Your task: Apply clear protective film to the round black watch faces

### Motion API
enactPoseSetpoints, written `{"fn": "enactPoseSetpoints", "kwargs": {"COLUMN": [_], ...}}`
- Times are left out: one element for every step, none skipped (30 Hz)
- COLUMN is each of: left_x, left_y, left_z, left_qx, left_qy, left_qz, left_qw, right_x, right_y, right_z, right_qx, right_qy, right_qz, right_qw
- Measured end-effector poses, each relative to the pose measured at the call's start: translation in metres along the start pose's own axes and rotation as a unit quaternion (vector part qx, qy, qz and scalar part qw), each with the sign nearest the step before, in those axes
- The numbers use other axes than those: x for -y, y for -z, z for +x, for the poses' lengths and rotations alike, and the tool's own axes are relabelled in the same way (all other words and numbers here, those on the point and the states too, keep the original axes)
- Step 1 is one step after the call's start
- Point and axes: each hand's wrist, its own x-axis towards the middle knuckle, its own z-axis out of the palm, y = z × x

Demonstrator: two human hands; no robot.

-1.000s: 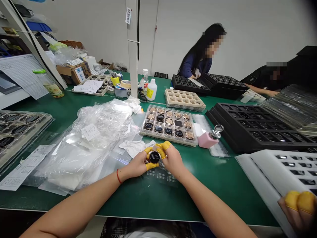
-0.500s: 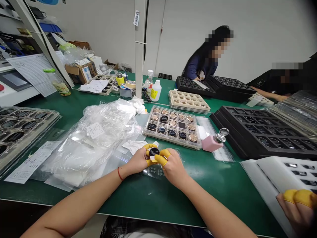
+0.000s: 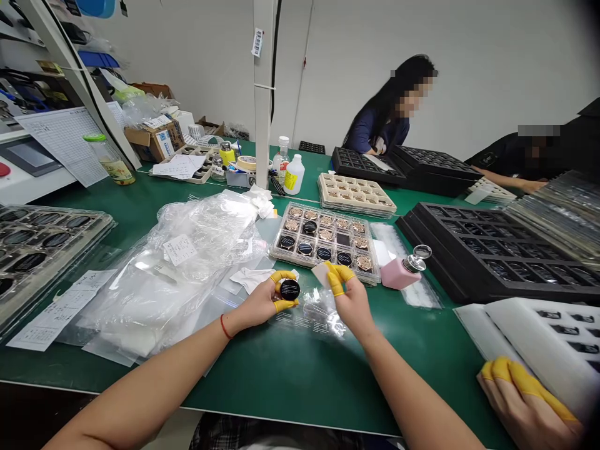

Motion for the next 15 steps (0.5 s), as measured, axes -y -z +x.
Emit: {"fn": "enactPoseSetpoints", "kwargs": {"left_x": [0.000,0.000,-0.001,-0.001,0.000,0.000,0.001,0.001,0.002,0.002,0.002,0.002,0.002,0.002,0.002], "left_y": [0.000,0.000,0.000,0.000,-0.001,-0.001,-0.001,-0.001,-0.001,0.000,0.001,0.002,0.003,0.005,0.006], "left_z": [0.000,0.000,0.000,0.000,0.000,0.000,0.000,0.000,0.001,0.001,0.002,0.002,0.003,0.003,0.003], "left_qx": [0.003,0.005,0.007,0.009,0.010,0.011,0.012,0.013,0.011,0.006,-0.001,-0.009,-0.015,-0.019,-0.020], "left_qy": [0.002,0.003,0.006,0.008,0.009,0.007,0.004,0.000,-0.004,-0.007,-0.009,-0.010,-0.010,-0.008,-0.005], "left_qz": [-0.001,-0.002,-0.006,-0.010,-0.013,-0.018,-0.024,-0.030,-0.036,-0.040,-0.043,-0.045,-0.044,-0.042,-0.037], "left_qw": [1.000,1.000,1.000,1.000,1.000,1.000,1.000,0.999,0.999,0.999,0.999,0.999,0.999,0.999,0.999], "right_x": [-0.002,-0.004,-0.004,-0.003,-0.002,0.001,0.003,0.006,0.009,0.011,0.012,0.013,0.012,0.010,0.006], "right_y": [0.003,0.004,0.004,0.003,0.001,-0.002,-0.006,-0.009,-0.013,-0.016,-0.018,-0.020,-0.020,-0.020,-0.019], "right_z": [0.003,0.004,0.004,0.003,0.001,-0.001,-0.005,-0.008,-0.011,-0.014,-0.016,-0.017,-0.017,-0.016,-0.014], "right_qx": [-0.003,0.008,0.027,0.044,0.057,0.067,0.072,0.073,0.075,0.081,0.090,0.098,0.107,0.113,0.113], "right_qy": [-0.020,-0.016,0.008,0.047,0.092,0.139,0.179,0.210,0.232,0.249,0.259,0.262,0.259,0.247,0.223], "right_qz": [-0.001,-0.005,-0.014,-0.030,-0.054,-0.083,-0.115,-0.144,-0.169,-0.188,-0.200,-0.203,-0.195,-0.174,-0.143], "right_qw": [1.000,1.000,1.000,0.997,0.993,0.985,0.975,0.964,0.955,0.947,0.941,0.938,0.940,0.947,0.958]}}
